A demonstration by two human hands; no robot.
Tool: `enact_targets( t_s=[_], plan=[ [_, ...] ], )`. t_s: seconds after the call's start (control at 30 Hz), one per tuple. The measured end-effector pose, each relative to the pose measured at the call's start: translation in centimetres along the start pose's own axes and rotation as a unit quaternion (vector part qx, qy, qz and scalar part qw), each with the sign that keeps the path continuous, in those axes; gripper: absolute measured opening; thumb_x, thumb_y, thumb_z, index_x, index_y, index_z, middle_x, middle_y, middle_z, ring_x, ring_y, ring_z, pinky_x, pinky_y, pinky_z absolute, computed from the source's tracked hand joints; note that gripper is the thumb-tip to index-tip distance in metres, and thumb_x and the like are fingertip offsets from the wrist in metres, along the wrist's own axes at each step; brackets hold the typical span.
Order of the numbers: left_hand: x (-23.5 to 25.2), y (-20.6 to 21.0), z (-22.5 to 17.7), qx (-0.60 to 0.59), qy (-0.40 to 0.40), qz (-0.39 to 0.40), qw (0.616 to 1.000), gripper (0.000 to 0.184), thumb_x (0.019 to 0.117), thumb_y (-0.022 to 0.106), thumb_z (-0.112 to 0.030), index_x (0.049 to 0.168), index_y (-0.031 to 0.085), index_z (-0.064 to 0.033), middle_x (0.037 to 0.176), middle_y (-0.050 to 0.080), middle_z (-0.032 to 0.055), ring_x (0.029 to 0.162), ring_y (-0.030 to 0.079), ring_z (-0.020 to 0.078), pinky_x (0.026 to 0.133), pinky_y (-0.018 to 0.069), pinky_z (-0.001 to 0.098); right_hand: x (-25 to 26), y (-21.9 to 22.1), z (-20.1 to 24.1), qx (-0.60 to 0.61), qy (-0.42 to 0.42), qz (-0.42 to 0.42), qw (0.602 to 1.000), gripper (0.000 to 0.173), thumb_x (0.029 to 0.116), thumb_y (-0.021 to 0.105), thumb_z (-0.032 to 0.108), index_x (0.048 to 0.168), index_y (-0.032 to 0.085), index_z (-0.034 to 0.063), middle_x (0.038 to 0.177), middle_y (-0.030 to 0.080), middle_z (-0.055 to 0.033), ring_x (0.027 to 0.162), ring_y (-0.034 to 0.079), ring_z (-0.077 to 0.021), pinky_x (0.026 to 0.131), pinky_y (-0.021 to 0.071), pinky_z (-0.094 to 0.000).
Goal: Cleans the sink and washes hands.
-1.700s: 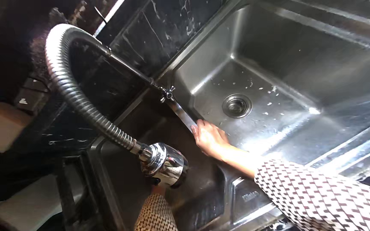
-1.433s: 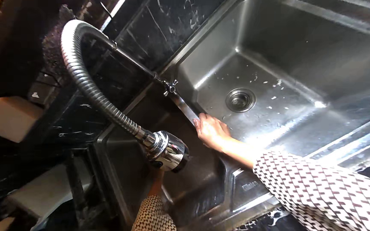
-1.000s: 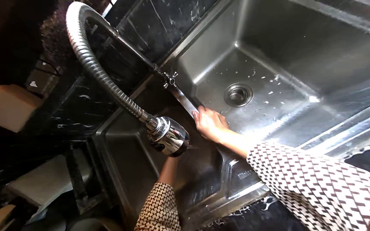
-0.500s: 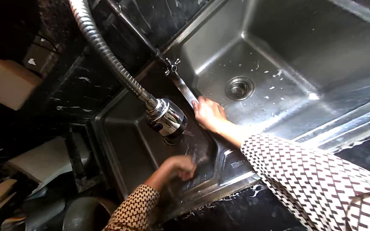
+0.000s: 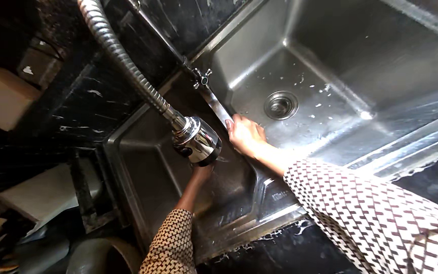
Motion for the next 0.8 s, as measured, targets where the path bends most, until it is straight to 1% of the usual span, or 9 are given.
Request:
enact_targets(
  t_s=[0.13, 0.23, 0.37, 0.47, 0.53, 0.63, 0.7, 0.73, 0.8],
  plan=[
    [-1.0, -0.7, -5.7, -0.355, -0.018, 0.039, 0.934, 0.028, 0.1109, 0.039, -0.014, 0.113, 0.061, 0.0043, 0.091, 0.070, 0.0109, 0.079, 0.069, 0.0158, 0.074, 0.0589, 0.0305, 0.1, 0.1, -0.3, 0.001, -0.002, -0.001, 1.000, 0.052, 0.1119, 0.030, 0.041, 0.125, 0.059, 0.0002, 0.122, 0.064, -0.0233, 0.115, 0.064, -0.0412, 0.086, 0.0521, -0.0579],
    [-2.7, -0.9, -8.0, -0.474, -0.032, 0.165, 0.864, 0.038, 0.1119, 0.032, -0.020, 0.094, 0.060, -0.0030, 0.078, 0.069, 0.0076, 0.069, 0.069, 0.0165, 0.066, 0.0593, 0.0286, 0.1, 0.3, -0.2, 0.006, -0.002, 0.001, 1.000, 0.053, 0.1117, 0.030, 0.042, 0.126, 0.059, 0.0007, 0.122, 0.064, -0.0233, 0.115, 0.064, -0.0410, 0.086, 0.0519, -0.0587],
    [-3.8, -1.1, -9.0, -0.488, -0.061, 0.259, 0.831, 0.044, 0.1116, 0.028, -0.021, 0.081, 0.058, -0.0099, 0.070, 0.065, 0.0022, 0.062, 0.065, 0.0116, 0.060, 0.0562, 0.0250, 0.1, 0.0, -0.2, 0.017, 0.001, 0.003, 1.000, 0.052, 0.1116, 0.031, 0.042, 0.128, 0.059, 0.0011, 0.124, 0.064, -0.0230, 0.116, 0.064, -0.0405, 0.088, 0.0515, -0.0580],
    [-4.0, -1.6, -7.4, -0.342, -0.050, 0.335, 0.877, 0.045, 0.1069, 0.025, -0.016, 0.076, 0.057, -0.0130, 0.065, 0.065, -0.0015, 0.058, 0.064, 0.0093, 0.058, 0.0556, 0.0243, 0.0, -0.1, -0.3, 0.021, -0.004, 0.003, 1.000, 0.052, 0.1118, 0.031, 0.041, 0.129, 0.058, -0.0005, 0.124, 0.063, -0.0239, 0.117, 0.063, -0.0414, 0.088, 0.0515, -0.0582],
    [-4.3, -1.1, -4.8, -0.138, -0.087, 0.405, 0.900, 0.042, 0.1059, 0.029, -0.013, 0.077, 0.059, -0.0061, 0.064, 0.067, 0.0011, 0.057, 0.065, 0.0105, 0.058, 0.0558, 0.0256, -0.1, 0.0, -0.3, 0.022, -0.003, -0.002, 1.000, 0.053, 0.1116, 0.032, 0.042, 0.129, 0.058, 0.0000, 0.124, 0.064, -0.0236, 0.116, 0.064, -0.0414, 0.088, 0.0516, -0.0583],
    [-4.6, 1.3, 1.9, 0.228, -0.203, 0.464, 0.832, 0.030, 0.1079, 0.042, -0.022, 0.099, 0.064, -0.0022, 0.080, 0.066, 0.0056, 0.065, 0.062, 0.0149, 0.062, 0.0529, 0.0328, -0.4, 0.1, -0.4, 0.028, -0.010, -0.015, 0.999, 0.051, 0.1113, 0.034, 0.041, 0.127, 0.060, 0.0007, 0.120, 0.065, -0.0234, 0.111, 0.065, -0.0413, 0.084, 0.0530, -0.0573],
    [-5.0, 1.4, 6.4, 0.374, -0.213, 0.404, 0.807, 0.034, 0.1031, 0.056, -0.028, 0.117, 0.067, 0.0016, 0.108, 0.067, 0.0198, 0.095, 0.065, 0.0325, 0.085, 0.0513, 0.0545, -0.4, 0.0, -0.3, 0.031, -0.007, -0.008, 0.999, 0.051, 0.1114, 0.033, 0.041, 0.128, 0.059, 0.0005, 0.122, 0.064, -0.0234, 0.112, 0.065, -0.0411, 0.085, 0.0531, -0.0571],
    [-4.7, 0.7, 8.4, 0.394, -0.193, 0.356, 0.825, 0.039, 0.0993, 0.061, -0.029, 0.119, 0.068, 0.0034, 0.119, 0.067, 0.0245, 0.110, 0.065, 0.0397, 0.095, 0.0490, 0.0626, -0.3, -0.1, -0.2, 0.030, -0.004, -0.003, 1.000, 0.051, 0.1113, 0.033, 0.041, 0.128, 0.059, 0.0008, 0.123, 0.064, -0.0229, 0.112, 0.065, -0.0404, 0.086, 0.0534, -0.0562],
    [-2.7, -1.4, 10.7, 0.319, -0.183, 0.230, 0.901, 0.041, 0.1015, 0.058, -0.026, 0.126, 0.064, 0.0061, 0.128, 0.064, 0.0270, 0.122, 0.061, 0.0410, 0.105, 0.0457, 0.0603, -0.1, -0.3, -0.2, 0.032, 0.000, 0.009, 0.999, 0.050, 0.1113, 0.033, 0.041, 0.128, 0.058, 0.0010, 0.124, 0.063, -0.0228, 0.113, 0.065, -0.0401, 0.088, 0.0533, -0.0560]
  ],
)
Point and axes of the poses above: each hand's wrist, its own x-axis towards the middle knuckle, its own y-axis out of the palm, z = x × y, the point moved 1 cm from there along x, towards the middle knuckle
